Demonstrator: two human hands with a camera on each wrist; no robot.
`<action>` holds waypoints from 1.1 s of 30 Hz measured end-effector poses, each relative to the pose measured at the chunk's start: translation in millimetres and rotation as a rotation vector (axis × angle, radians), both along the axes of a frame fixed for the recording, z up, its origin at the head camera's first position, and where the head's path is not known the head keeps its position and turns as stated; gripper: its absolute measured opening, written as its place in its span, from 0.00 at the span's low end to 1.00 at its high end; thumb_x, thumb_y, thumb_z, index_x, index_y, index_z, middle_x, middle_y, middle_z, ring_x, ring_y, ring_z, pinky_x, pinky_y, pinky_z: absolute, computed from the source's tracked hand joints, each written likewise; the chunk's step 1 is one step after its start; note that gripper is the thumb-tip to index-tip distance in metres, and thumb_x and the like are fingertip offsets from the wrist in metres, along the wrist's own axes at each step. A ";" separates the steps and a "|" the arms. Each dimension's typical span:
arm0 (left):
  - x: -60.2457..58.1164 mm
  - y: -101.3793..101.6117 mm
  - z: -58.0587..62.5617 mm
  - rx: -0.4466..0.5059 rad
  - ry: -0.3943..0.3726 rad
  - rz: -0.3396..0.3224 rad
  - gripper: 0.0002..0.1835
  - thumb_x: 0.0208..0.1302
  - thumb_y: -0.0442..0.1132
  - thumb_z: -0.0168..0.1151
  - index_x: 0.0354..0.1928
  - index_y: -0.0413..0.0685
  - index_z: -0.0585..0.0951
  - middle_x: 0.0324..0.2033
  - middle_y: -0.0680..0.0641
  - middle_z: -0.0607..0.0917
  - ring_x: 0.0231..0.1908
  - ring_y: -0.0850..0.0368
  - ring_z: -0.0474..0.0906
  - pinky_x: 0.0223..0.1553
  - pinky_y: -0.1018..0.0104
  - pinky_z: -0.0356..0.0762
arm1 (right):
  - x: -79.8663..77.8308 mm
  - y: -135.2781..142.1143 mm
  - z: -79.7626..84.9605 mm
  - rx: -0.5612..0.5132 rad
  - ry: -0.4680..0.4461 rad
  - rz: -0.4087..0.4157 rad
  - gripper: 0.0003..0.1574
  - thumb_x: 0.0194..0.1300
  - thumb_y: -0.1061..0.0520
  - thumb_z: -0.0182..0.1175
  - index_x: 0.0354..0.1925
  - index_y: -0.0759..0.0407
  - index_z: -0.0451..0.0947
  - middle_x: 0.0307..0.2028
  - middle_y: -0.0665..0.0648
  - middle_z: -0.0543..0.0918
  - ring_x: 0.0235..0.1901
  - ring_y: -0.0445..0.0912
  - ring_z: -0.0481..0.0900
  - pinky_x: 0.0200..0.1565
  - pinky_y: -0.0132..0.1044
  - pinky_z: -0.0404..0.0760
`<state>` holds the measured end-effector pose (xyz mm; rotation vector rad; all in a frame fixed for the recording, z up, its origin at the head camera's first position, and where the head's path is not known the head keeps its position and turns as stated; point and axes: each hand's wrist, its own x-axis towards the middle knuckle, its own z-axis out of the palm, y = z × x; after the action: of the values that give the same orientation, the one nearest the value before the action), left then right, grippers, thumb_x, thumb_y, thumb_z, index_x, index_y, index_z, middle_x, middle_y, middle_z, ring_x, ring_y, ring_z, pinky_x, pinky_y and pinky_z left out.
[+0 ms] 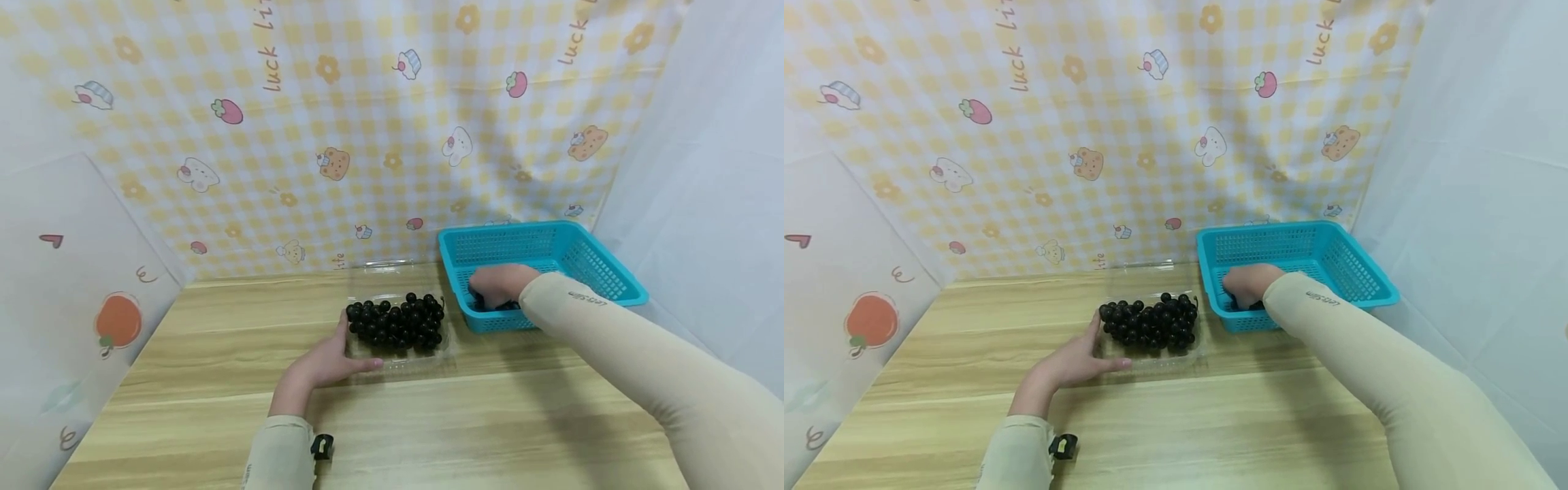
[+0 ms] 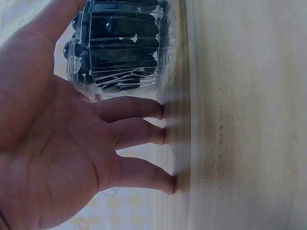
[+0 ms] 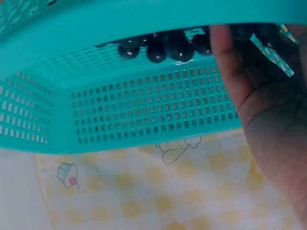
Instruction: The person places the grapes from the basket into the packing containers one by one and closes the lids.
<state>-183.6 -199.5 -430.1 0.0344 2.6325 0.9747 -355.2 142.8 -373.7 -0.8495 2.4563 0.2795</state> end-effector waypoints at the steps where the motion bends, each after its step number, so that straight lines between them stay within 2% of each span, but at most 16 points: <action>1: -0.2 -0.2 0.1 -0.003 0.001 0.002 0.76 0.57 0.72 0.74 0.85 0.49 0.28 0.77 0.29 0.69 0.64 0.32 0.81 0.72 0.36 0.74 | -0.6 0.5 0.3 -0.007 0.000 -0.002 0.26 0.74 0.68 0.56 0.23 0.47 0.60 0.22 0.49 0.61 0.25 0.44 0.61 0.29 0.37 0.64; 6: -0.1 0.6 -1.0 -0.006 0.002 -0.004 0.76 0.58 0.71 0.73 0.85 0.48 0.28 0.76 0.29 0.70 0.63 0.33 0.82 0.72 0.36 0.74 | -3.2 6.8 4.4 -0.033 -0.026 -0.029 0.27 0.72 0.69 0.56 0.24 0.46 0.58 0.23 0.48 0.55 0.24 0.44 0.56 0.28 0.38 0.59; 9: 0.1 1.4 -2.0 -0.005 0.003 -0.004 0.76 0.57 0.71 0.74 0.85 0.48 0.29 0.76 0.29 0.70 0.64 0.32 0.82 0.72 0.36 0.74 | -4.1 12.7 12.7 -0.068 -0.032 -0.039 0.21 0.71 0.69 0.57 0.27 0.48 0.68 0.25 0.49 0.63 0.22 0.43 0.59 0.27 0.37 0.61; 12: 0.5 1.8 -2.1 -0.004 0.002 0.000 0.76 0.57 0.72 0.74 0.86 0.48 0.29 0.76 0.29 0.70 0.64 0.32 0.82 0.72 0.36 0.74 | -2.1 17.5 26.5 -0.101 -0.039 -0.069 0.10 0.73 0.66 0.59 0.41 0.52 0.80 0.36 0.53 0.77 0.22 0.43 0.71 0.27 0.36 0.72; 15: 0.7 1.6 -2.0 -0.005 0.001 -0.002 0.76 0.57 0.72 0.74 0.86 0.48 0.29 0.76 0.28 0.70 0.62 0.33 0.83 0.71 0.36 0.75 | 2.3 20.1 42.9 -0.126 -0.055 -0.110 0.13 0.74 0.64 0.60 0.54 0.56 0.80 0.47 0.59 0.81 0.25 0.46 0.81 0.30 0.40 0.84; 18: 0.6 1.4 -1.8 -0.003 -0.001 0.001 0.76 0.57 0.72 0.74 0.86 0.49 0.29 0.76 0.28 0.70 0.60 0.34 0.84 0.70 0.36 0.76 | 7.6 20.5 59.1 -0.122 -0.066 -0.142 0.11 0.75 0.62 0.61 0.53 0.57 0.78 0.50 0.61 0.80 0.28 0.48 0.86 0.37 0.44 0.89; 23: 0.3 0.5 -1.9 -0.001 0.002 0.000 0.77 0.57 0.72 0.74 0.85 0.48 0.29 0.76 0.29 0.70 0.63 0.34 0.83 0.72 0.36 0.74 | 15.5 20.4 81.0 -0.097 -0.073 -0.146 0.06 0.75 0.62 0.60 0.48 0.57 0.77 0.46 0.60 0.79 0.28 0.49 0.87 0.37 0.43 0.89; 26: 0.2 0.0 -2.3 -0.003 0.001 -0.001 0.77 0.57 0.72 0.74 0.85 0.48 0.29 0.76 0.29 0.70 0.62 0.34 0.83 0.72 0.37 0.74 | 20.2 19.5 94.4 -0.100 -0.083 -0.160 0.09 0.75 0.63 0.60 0.52 0.59 0.77 0.49 0.63 0.79 0.30 0.49 0.87 0.35 0.41 0.90; 30: 0.2 -0.1 -1.6 -0.006 0.002 -0.001 0.77 0.57 0.72 0.73 0.86 0.47 0.29 0.76 0.28 0.71 0.60 0.35 0.84 0.70 0.36 0.76 | 26.6 15.5 113.6 -0.105 -0.083 -0.183 0.22 0.74 0.65 0.59 0.64 0.61 0.76 0.65 0.72 0.74 0.30 0.51 0.88 0.33 0.42 0.91; 33: 0.4 -0.2 -0.6 -0.006 0.000 -0.001 0.77 0.57 0.72 0.73 0.86 0.47 0.30 0.76 0.28 0.70 0.62 0.34 0.83 0.70 0.36 0.75 | 31.6 11.6 126.1 -0.088 -0.083 -0.180 0.28 0.73 0.66 0.59 0.69 0.62 0.74 0.73 0.75 0.68 0.29 0.50 0.89 0.32 0.41 0.91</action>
<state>-183.2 -199.7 -430.7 0.0337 2.6356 0.9663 -323.6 154.4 -247.6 -0.6559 2.4612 0.0707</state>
